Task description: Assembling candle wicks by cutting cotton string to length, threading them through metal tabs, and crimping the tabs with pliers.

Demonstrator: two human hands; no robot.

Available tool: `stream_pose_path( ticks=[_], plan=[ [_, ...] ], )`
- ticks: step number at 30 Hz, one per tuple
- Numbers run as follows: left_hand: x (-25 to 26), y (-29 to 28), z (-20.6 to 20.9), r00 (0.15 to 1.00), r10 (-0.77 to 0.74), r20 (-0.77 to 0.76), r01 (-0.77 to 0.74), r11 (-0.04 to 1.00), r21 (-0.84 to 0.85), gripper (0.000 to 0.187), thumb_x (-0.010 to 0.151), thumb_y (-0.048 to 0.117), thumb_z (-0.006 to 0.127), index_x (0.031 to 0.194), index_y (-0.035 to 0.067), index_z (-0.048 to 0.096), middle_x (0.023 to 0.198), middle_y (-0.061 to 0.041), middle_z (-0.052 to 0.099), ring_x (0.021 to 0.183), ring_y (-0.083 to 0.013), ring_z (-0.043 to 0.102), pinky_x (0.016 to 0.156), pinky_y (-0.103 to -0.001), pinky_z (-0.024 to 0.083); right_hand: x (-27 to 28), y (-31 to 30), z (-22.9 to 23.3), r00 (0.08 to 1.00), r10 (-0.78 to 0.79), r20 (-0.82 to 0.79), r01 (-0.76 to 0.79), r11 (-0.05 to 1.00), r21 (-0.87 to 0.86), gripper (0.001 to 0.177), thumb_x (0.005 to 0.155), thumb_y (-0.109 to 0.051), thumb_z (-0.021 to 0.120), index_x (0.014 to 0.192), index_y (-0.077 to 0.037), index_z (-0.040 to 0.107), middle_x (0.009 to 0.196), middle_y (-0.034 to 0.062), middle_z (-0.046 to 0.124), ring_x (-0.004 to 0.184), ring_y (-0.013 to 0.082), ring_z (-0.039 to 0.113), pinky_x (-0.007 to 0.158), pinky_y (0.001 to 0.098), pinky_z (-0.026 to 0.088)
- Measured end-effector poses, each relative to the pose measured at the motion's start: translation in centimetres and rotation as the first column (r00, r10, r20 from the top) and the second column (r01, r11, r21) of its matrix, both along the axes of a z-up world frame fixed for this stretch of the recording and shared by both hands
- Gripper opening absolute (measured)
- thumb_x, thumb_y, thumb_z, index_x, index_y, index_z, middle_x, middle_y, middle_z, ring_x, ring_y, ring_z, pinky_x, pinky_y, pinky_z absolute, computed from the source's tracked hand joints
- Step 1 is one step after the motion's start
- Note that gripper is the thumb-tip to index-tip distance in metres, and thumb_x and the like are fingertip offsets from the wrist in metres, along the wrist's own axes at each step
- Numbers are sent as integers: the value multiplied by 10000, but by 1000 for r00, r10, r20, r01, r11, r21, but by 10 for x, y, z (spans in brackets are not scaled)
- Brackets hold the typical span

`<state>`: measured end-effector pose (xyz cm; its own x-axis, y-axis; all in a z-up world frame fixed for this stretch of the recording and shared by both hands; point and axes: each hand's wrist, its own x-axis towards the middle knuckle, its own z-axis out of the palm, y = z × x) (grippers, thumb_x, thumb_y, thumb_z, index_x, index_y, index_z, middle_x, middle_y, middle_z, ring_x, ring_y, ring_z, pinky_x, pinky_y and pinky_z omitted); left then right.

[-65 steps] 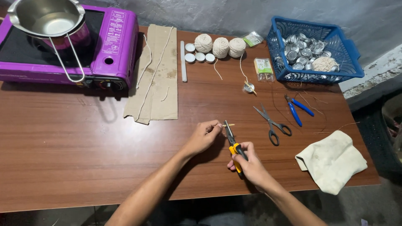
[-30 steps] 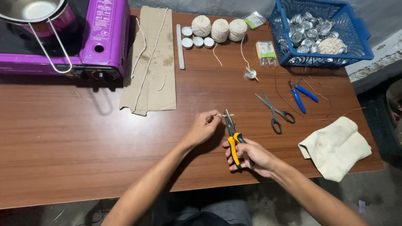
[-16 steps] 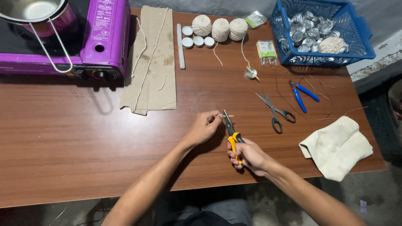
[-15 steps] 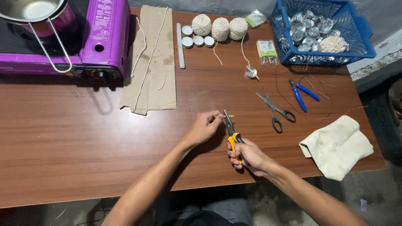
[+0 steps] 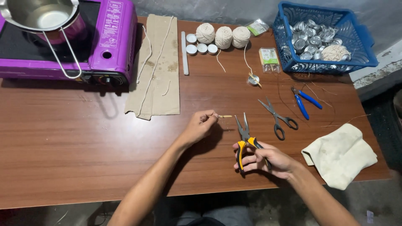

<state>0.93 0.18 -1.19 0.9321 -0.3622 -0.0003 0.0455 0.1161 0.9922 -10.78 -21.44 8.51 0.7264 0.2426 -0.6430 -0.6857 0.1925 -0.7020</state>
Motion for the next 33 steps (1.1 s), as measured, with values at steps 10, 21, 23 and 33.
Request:
stream_pose_path(
  ticks=[10,21,23,33],
  plan=[
    [0,-1,-3,987,-146,-63,141,987,-78,312,977,163,563,667,136,576,387,-1,399,351,-60,392,349,-168,273,21,-34,-53,867,-145,476,169,986,-9,444,895,15,512,1336,70,510,894,289,649,833,380,697,732,437,554],
    [4,0,-13,983,-152,-100,142,984,-105,285,977,120,554,697,95,602,396,-29,385,343,-73,377,338,-177,282,110,-30,-90,536,175,826,240,906,-348,369,851,27,687,1199,-9,572,954,81,589,852,161,591,775,302,517],
    [8,3,-11,985,-139,-102,129,986,-101,277,974,125,557,702,94,600,404,-29,382,346,-78,380,341,-183,286,114,-28,-97,466,221,857,288,877,-383,382,837,24,691,1206,-7,594,1041,102,524,923,184,534,818,316,496],
    [18,12,-13,987,-92,-133,80,992,-93,232,930,134,567,704,101,606,403,-51,400,314,-96,382,306,-188,263,82,-19,-68,353,230,907,634,655,-412,157,913,-51,689,933,-50,533,768,100,717,689,219,707,640,317,538]
  ],
)
